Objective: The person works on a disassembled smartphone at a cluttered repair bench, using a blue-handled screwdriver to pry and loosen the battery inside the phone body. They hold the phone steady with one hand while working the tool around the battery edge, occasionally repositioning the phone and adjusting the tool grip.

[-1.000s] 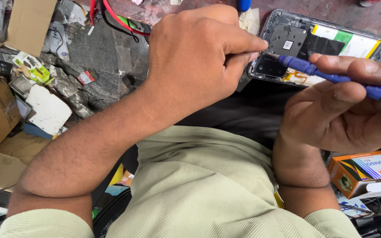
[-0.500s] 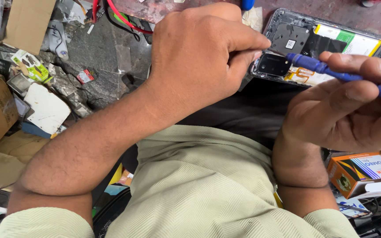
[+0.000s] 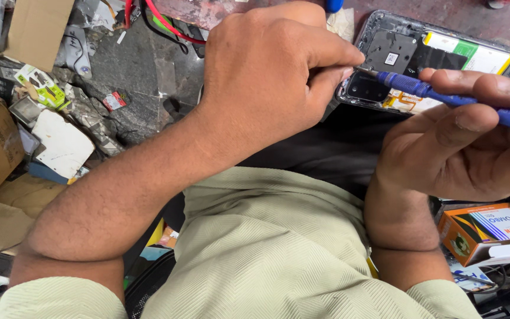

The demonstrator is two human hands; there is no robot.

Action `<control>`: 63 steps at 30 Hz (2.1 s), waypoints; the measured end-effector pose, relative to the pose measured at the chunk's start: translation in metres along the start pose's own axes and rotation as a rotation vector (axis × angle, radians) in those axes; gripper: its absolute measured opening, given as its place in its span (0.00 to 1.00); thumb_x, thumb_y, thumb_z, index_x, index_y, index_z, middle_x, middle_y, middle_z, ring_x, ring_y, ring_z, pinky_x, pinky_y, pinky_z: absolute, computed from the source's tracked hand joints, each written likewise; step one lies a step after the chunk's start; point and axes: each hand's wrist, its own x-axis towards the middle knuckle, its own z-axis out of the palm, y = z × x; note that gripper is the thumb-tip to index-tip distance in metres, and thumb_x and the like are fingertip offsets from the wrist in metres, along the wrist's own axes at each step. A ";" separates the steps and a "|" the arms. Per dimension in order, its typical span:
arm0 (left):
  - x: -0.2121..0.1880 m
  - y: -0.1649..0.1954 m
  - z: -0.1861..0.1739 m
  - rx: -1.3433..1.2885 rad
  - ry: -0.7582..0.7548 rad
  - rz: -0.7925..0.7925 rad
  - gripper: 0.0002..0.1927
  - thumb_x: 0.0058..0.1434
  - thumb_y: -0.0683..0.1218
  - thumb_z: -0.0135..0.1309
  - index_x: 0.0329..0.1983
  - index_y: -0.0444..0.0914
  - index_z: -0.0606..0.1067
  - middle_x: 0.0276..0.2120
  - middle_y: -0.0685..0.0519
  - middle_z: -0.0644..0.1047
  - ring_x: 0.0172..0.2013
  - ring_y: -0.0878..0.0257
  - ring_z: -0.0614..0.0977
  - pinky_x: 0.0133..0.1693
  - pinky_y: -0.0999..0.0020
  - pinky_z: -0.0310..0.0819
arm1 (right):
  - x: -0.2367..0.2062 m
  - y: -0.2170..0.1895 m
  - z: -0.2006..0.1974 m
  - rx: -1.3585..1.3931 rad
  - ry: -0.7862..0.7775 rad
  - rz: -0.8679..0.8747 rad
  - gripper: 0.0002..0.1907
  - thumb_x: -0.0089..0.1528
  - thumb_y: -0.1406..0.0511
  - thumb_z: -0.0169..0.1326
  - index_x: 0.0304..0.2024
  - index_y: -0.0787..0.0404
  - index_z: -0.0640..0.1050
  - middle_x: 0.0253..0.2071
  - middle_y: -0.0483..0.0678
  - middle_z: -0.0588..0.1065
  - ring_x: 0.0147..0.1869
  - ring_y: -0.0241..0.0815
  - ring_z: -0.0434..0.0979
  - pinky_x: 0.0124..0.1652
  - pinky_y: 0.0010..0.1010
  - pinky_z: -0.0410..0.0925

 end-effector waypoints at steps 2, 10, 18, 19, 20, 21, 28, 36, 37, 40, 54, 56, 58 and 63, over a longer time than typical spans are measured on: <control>0.000 0.000 0.001 0.008 -0.005 -0.002 0.05 0.57 0.44 0.67 0.37 0.45 0.85 0.28 0.54 0.77 0.32 0.55 0.81 0.31 0.56 0.71 | 0.000 -0.004 -0.001 -0.051 -0.040 0.007 0.18 0.76 0.64 0.52 0.60 0.65 0.61 0.51 0.58 0.73 0.38 0.50 0.83 0.39 0.38 0.83; -0.002 -0.002 -0.002 0.007 -0.026 0.007 0.07 0.57 0.44 0.67 0.39 0.45 0.85 0.30 0.55 0.78 0.33 0.54 0.82 0.31 0.56 0.71 | 0.010 -0.024 -0.015 -0.072 -0.216 -0.013 0.17 0.75 0.67 0.54 0.61 0.65 0.64 0.52 0.58 0.74 0.43 0.49 0.81 0.43 0.35 0.78; -0.002 -0.010 -0.011 -0.041 -0.122 0.014 0.18 0.51 0.46 0.70 0.46 0.44 0.83 0.29 0.59 0.76 0.32 0.58 0.80 0.33 0.56 0.70 | 0.031 -0.035 -0.020 -0.083 -0.478 -0.035 0.16 0.74 0.69 0.56 0.61 0.65 0.68 0.52 0.57 0.75 0.47 0.48 0.78 0.46 0.32 0.74; -0.003 -0.011 -0.011 -0.041 -0.131 0.033 0.20 0.49 0.47 0.71 0.46 0.44 0.83 0.28 0.59 0.76 0.32 0.58 0.80 0.34 0.55 0.69 | 0.032 -0.034 -0.019 -0.083 -0.489 -0.037 0.16 0.74 0.70 0.56 0.61 0.65 0.68 0.52 0.57 0.75 0.48 0.47 0.78 0.47 0.32 0.74; -0.003 -0.012 -0.012 -0.041 -0.141 0.053 0.21 0.47 0.48 0.72 0.46 0.44 0.83 0.27 0.59 0.75 0.32 0.58 0.80 0.34 0.54 0.68 | 0.033 -0.035 -0.019 -0.079 -0.496 -0.037 0.15 0.74 0.70 0.56 0.61 0.65 0.68 0.53 0.57 0.75 0.48 0.47 0.78 0.47 0.32 0.73; -0.003 -0.013 -0.012 -0.035 -0.144 0.053 0.22 0.47 0.48 0.72 0.47 0.44 0.83 0.28 0.60 0.75 0.33 0.59 0.79 0.34 0.54 0.68 | 0.033 -0.034 -0.017 -0.073 -0.501 -0.037 0.15 0.74 0.70 0.56 0.61 0.65 0.69 0.53 0.57 0.75 0.49 0.47 0.77 0.48 0.31 0.73; -0.007 -0.014 -0.010 0.001 -0.122 0.046 0.25 0.46 0.50 0.74 0.48 0.45 0.83 0.30 0.59 0.76 0.35 0.58 0.80 0.34 0.54 0.68 | 0.022 -0.029 -0.014 -0.074 -0.374 0.086 0.16 0.73 0.70 0.60 0.59 0.70 0.70 0.50 0.58 0.74 0.49 0.49 0.79 0.47 0.32 0.73; -0.008 -0.014 -0.009 0.056 -0.075 0.060 0.26 0.45 0.53 0.75 0.49 0.46 0.84 0.32 0.58 0.77 0.36 0.57 0.80 0.34 0.53 0.70 | 0.024 -0.024 -0.010 -0.103 -0.358 0.021 0.21 0.69 0.61 0.62 0.52 0.73 0.72 0.46 0.59 0.74 0.47 0.46 0.74 0.44 0.28 0.67; -0.008 -0.014 -0.009 0.045 -0.087 0.048 0.26 0.45 0.52 0.75 0.49 0.46 0.84 0.32 0.58 0.77 0.36 0.57 0.80 0.34 0.53 0.70 | 0.025 -0.026 -0.008 -0.110 -0.351 0.030 0.21 0.69 0.60 0.62 0.51 0.73 0.73 0.46 0.59 0.75 0.47 0.45 0.74 0.44 0.27 0.67; -0.008 -0.014 -0.009 0.064 -0.086 0.057 0.26 0.45 0.53 0.75 0.48 0.46 0.84 0.31 0.57 0.77 0.35 0.56 0.80 0.34 0.54 0.70 | 0.026 -0.029 -0.004 -0.125 -0.324 0.064 0.23 0.69 0.57 0.62 0.49 0.74 0.74 0.45 0.58 0.76 0.47 0.45 0.76 0.44 0.27 0.66; -0.007 -0.012 -0.010 0.010 -0.102 0.019 0.24 0.46 0.51 0.75 0.48 0.45 0.84 0.31 0.58 0.77 0.35 0.56 0.80 0.35 0.53 0.70 | 0.028 -0.024 0.002 -0.120 -0.330 -0.076 0.19 0.69 0.58 0.60 0.50 0.67 0.71 0.42 0.57 0.75 0.51 0.47 0.75 0.55 0.37 0.68; -0.007 -0.012 -0.011 0.013 -0.105 0.014 0.23 0.45 0.51 0.74 0.47 0.46 0.84 0.30 0.57 0.77 0.34 0.55 0.80 0.35 0.53 0.70 | 0.024 -0.024 0.003 -0.058 -0.308 0.008 0.18 0.71 0.59 0.60 0.54 0.66 0.73 0.46 0.57 0.76 0.53 0.46 0.75 0.55 0.32 0.68; -0.007 -0.013 -0.011 0.035 -0.088 0.039 0.23 0.46 0.51 0.74 0.47 0.46 0.84 0.30 0.58 0.77 0.34 0.56 0.80 0.34 0.54 0.70 | 0.023 -0.024 0.005 -0.039 -0.287 0.033 0.16 0.70 0.62 0.61 0.53 0.65 0.73 0.44 0.57 0.77 0.50 0.45 0.75 0.51 0.31 0.69; -0.008 -0.012 -0.010 0.011 -0.129 0.045 0.24 0.50 0.50 0.73 0.51 0.46 0.83 0.31 0.58 0.77 0.34 0.58 0.80 0.33 0.57 0.70 | 0.032 -0.036 0.003 -0.093 -0.320 0.089 0.14 0.73 0.67 0.66 0.51 0.62 0.72 0.43 0.53 0.75 0.44 0.42 0.72 0.46 0.28 0.68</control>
